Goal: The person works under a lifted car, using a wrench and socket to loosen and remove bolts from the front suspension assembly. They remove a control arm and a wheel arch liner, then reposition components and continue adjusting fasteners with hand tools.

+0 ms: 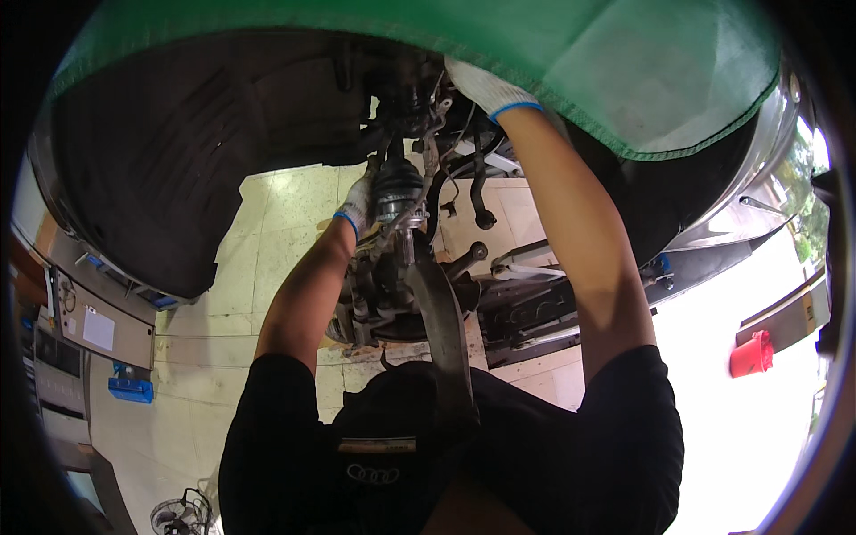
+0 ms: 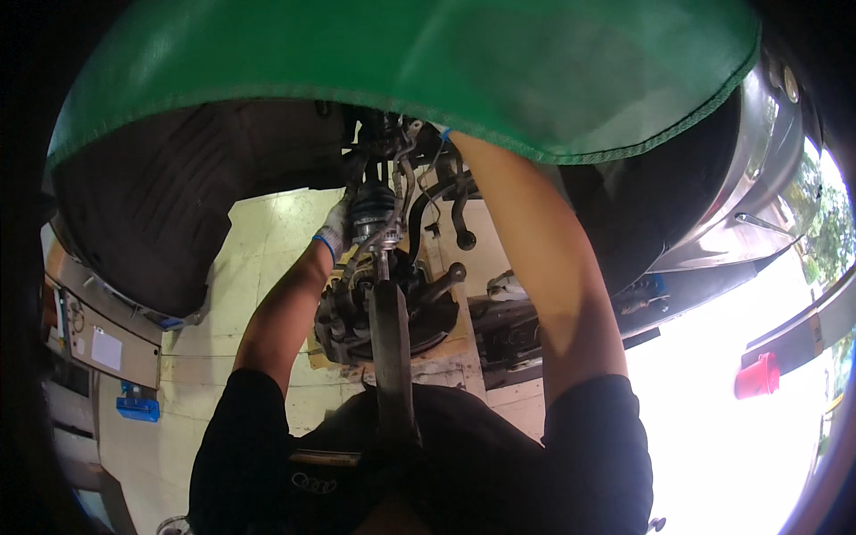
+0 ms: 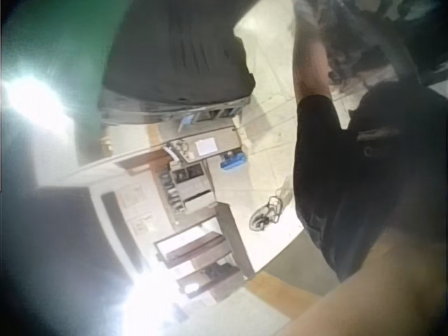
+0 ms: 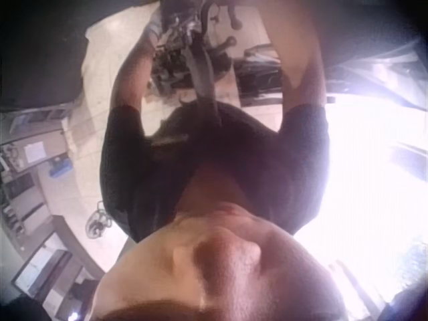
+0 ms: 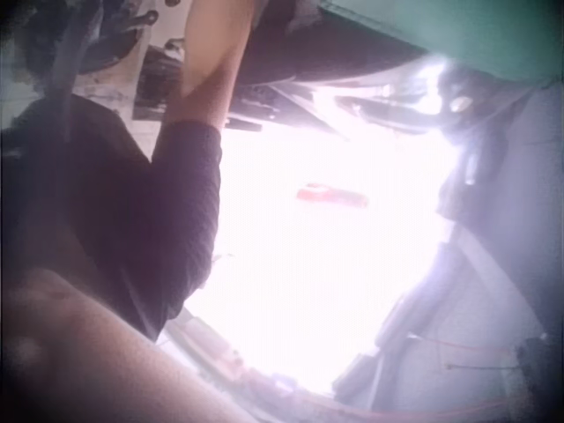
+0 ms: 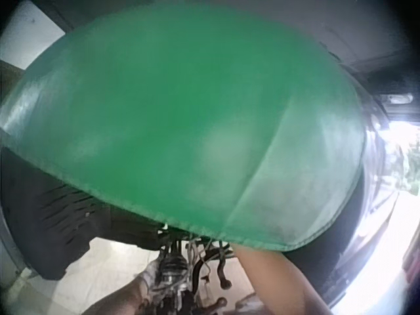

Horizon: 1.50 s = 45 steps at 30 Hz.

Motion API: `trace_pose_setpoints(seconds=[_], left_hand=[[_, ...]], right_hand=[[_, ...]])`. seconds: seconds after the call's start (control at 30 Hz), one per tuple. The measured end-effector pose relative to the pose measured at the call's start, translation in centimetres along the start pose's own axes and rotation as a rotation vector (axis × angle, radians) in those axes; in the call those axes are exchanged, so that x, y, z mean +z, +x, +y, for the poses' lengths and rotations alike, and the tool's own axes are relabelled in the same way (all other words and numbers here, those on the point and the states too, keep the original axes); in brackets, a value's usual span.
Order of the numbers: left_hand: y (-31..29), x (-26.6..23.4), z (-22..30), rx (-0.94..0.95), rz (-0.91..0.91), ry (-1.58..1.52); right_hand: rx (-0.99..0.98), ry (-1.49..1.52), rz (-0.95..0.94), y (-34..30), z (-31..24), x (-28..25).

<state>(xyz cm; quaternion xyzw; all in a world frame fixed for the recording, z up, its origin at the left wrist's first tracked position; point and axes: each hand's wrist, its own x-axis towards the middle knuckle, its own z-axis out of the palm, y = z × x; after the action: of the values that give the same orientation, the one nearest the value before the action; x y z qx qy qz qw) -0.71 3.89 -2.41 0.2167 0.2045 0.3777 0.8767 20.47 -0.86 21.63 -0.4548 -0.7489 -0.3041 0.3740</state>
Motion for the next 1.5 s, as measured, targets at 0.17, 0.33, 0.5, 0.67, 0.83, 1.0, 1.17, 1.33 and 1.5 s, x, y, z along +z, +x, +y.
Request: trace_pose_setpoints(seconds=[0.17,0.33,0.5,0.67,0.83,1.0,1.17,1.33,1.5], left_hand=[[1.2,-1.6,0.5,-0.069,-0.056,-0.162],[1.3,-1.9,0.4,-0.043,-0.095,0.003],[1.9,-2.1,0.5,-0.114,-0.221,-0.013],[1.0,-1.2,0.5,-0.172,-0.410,-0.233],[-0.5,0.5,0.0,-0.074,-0.240,-0.149],[0.3,0.0,0.2,-0.091,-0.115,-0.250],[0.7,-0.2,0.1,-0.163,-0.388,-0.277],[-0.3,0.8,0.1,-0.177,-0.486,-0.317],[0.2,0.7,0.5,-0.080,-0.019,-0.103]], right_hand=[[-0.007,-0.141,0.136,-5.0,-3.3,-1.8],[-0.231,-0.403,0.151,-8.3,-4.0,-1.4],[-0.213,-0.169,0.213,-10.8,-5.9,-0.2],[0.008,-0.170,0.057,-6.8,-4.5,-1.6],[0.311,0.032,-0.178,0.6,-1.8,-1.8],[0.255,-0.011,-0.100,-0.2,-1.9,-2.6],[0.148,0.040,0.065,-4.5,-3.2,-2.8],[0.146,0.037,0.156,-7.8,-3.9,-1.5],[-0.170,-0.041,0.182,-10.0,-5.0,-0.8]])
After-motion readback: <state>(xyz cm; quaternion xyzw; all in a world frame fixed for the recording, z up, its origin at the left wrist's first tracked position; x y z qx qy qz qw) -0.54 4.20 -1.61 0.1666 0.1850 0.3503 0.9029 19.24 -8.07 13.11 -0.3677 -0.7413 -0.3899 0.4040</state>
